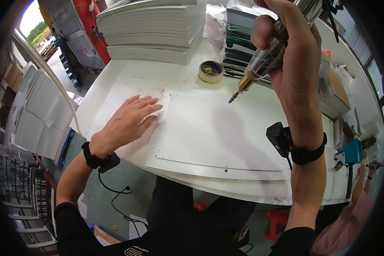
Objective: The person retrieves white rectangular panels and dark inserts from stacks in a warehouse. They place the inserts into the panels and then use a pneumatic screwdriver to fasten screws into pre-drilled holes on the panel surface.
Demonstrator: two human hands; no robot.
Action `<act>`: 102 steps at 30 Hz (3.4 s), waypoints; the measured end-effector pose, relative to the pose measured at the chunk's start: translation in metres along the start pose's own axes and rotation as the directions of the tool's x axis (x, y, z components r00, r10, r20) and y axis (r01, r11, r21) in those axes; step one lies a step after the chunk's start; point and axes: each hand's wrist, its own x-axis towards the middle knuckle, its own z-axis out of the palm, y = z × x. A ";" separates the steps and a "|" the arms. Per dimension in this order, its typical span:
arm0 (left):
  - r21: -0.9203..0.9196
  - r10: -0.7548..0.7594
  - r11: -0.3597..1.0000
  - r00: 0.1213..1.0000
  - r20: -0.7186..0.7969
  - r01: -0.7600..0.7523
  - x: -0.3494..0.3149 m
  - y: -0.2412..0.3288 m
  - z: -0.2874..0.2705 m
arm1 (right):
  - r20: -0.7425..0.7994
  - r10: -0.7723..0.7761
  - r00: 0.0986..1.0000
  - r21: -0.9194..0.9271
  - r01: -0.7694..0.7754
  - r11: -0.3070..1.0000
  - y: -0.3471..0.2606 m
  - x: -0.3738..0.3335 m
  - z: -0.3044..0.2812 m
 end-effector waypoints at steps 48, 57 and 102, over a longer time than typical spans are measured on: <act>-0.297 0.247 0.930 0.966 0.075 -0.215 0.159 0.064 0.066 | -0.184 0.166 0.969 0.004 -0.169 0.986 0.015 -0.064 -0.043; -0.374 0.211 0.895 0.969 -0.128 -0.244 0.146 0.059 0.076 | -0.161 0.213 0.964 0.049 -0.207 0.977 0.019 -0.073 -0.032; -0.850 -0.443 0.472 0.897 0.001 0.234 -0.064 0.083 0.039 | 0.269 0.191 0.944 0.242 -0.258 0.935 0.020 -0.109 0.099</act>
